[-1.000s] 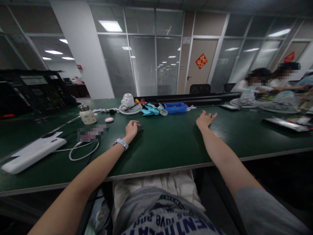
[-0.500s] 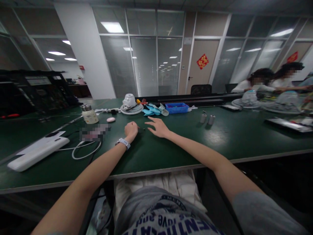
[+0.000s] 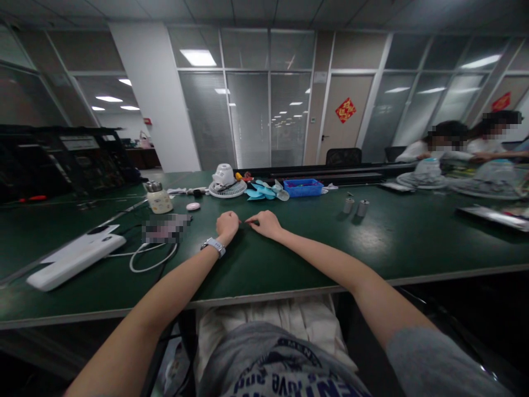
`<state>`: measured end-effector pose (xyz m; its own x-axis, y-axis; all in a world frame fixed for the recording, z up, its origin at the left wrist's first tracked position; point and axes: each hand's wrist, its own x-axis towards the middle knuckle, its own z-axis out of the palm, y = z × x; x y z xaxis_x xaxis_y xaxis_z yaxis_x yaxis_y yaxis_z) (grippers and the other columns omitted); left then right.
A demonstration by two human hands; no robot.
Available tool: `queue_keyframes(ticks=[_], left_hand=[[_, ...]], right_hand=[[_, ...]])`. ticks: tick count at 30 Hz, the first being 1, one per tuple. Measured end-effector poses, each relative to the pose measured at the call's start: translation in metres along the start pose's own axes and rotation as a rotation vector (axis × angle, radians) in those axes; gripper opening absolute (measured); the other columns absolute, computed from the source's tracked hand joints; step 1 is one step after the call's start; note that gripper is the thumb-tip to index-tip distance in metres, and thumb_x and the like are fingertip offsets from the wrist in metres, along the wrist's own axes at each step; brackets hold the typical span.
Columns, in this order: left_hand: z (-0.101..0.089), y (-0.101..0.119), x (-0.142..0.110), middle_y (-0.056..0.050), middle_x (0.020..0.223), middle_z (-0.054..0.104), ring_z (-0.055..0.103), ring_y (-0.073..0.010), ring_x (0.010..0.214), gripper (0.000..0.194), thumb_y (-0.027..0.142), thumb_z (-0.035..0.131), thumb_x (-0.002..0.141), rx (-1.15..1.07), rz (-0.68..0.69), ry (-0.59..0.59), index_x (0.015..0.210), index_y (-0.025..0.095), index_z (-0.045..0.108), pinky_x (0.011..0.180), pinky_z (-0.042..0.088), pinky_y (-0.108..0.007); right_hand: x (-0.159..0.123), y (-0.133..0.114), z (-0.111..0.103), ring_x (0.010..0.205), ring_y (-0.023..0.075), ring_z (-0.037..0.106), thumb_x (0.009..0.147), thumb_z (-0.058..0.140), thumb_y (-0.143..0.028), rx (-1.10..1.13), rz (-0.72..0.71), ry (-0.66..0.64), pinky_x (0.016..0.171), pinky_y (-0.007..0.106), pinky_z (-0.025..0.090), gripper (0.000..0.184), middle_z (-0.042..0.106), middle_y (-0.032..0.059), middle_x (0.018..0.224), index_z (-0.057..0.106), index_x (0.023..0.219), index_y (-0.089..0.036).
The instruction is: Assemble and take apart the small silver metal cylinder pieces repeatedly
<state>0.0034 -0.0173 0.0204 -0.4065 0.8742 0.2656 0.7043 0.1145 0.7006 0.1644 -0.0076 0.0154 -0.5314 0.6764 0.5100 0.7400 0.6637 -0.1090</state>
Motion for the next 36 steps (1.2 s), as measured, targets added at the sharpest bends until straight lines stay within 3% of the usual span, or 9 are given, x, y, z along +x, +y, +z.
queue_keyframes(ticks=[3,6,10,14,17,27,36], left_hand=[[-0.001,0.001,-0.001,-0.01,0.08,0.073,0.066,-0.0259,0.083,0.033,0.024,0.039,0.077,-0.008,0.0,-0.011,0.062,0.021,0.068,0.074,0.047,-0.033],[0.0,0.0,-0.001,-0.009,0.077,0.073,0.066,-0.025,0.08,0.032,0.023,0.039,0.077,-0.033,0.019,-0.03,0.061,0.021,0.067,0.073,0.047,-0.032],[0.001,-0.002,0.0,-0.008,0.077,0.074,0.066,-0.0242,0.079,0.032,0.022,0.039,0.077,-0.049,0.024,-0.04,0.061,0.021,0.068,0.074,0.047,-0.032],[0.0,-0.001,-0.001,-0.009,0.078,0.074,0.066,-0.0235,0.079,0.032,0.022,0.04,0.076,-0.031,0.023,-0.035,0.062,0.021,0.068,0.073,0.047,-0.031],[-0.001,-0.001,-0.002,-0.009,0.078,0.074,0.066,-0.0237,0.079,0.031,0.022,0.041,0.076,-0.008,0.023,-0.047,0.063,0.021,0.069,0.071,0.047,-0.031],[0.001,-0.004,0.0,-0.008,0.08,0.074,0.065,-0.024,0.079,0.03,0.023,0.041,0.074,-0.017,0.037,-0.055,0.064,0.022,0.069,0.071,0.046,-0.032],[0.001,-0.004,0.0,-0.008,0.077,0.073,0.065,-0.0237,0.078,0.028,0.022,0.043,0.073,-0.02,0.038,-0.051,0.061,0.022,0.068,0.071,0.046,-0.032]], right_hand=[[-0.01,0.026,-0.028,0.096,0.019,0.065,0.09,0.05,-0.022,-0.054,0.022,0.093,0.087,0.03,0.043,0.031,0.073,0.0014,0.106,0.071,0.113,-0.027],[-0.031,0.08,-0.069,0.103,0.0222,0.061,0.091,0.045,-0.019,-0.199,0.143,0.212,0.09,0.033,0.04,0.035,0.07,0.0063,0.114,0.07,0.116,-0.022],[-0.075,0.164,-0.111,0.101,0.0263,0.061,0.091,0.041,-0.018,-0.407,0.575,0.379,0.089,0.037,0.039,0.037,0.068,0.0137,0.112,0.068,0.117,-0.016],[-0.108,0.213,-0.117,0.096,0.0253,0.061,0.089,0.044,-0.02,-0.402,0.845,0.384,0.084,0.036,0.041,0.037,0.069,0.0146,0.108,0.068,0.117,-0.017],[-0.114,0.222,-0.112,0.093,0.0246,0.062,0.088,0.046,-0.021,-0.353,0.922,0.381,0.082,0.035,0.042,0.036,0.069,0.0141,0.107,0.069,0.116,-0.02],[-0.116,0.23,-0.111,0.095,0.026,0.063,0.09,0.043,-0.019,-0.34,0.953,0.45,0.08,0.035,0.046,0.038,0.068,0.015,0.11,0.07,0.116,-0.019],[-0.113,0.229,-0.112,0.1,0.0315,0.063,0.091,0.041,-0.019,-0.353,0.994,0.356,0.086,0.041,0.047,0.04,0.068,0.0231,0.106,0.069,0.117,-0.008]])
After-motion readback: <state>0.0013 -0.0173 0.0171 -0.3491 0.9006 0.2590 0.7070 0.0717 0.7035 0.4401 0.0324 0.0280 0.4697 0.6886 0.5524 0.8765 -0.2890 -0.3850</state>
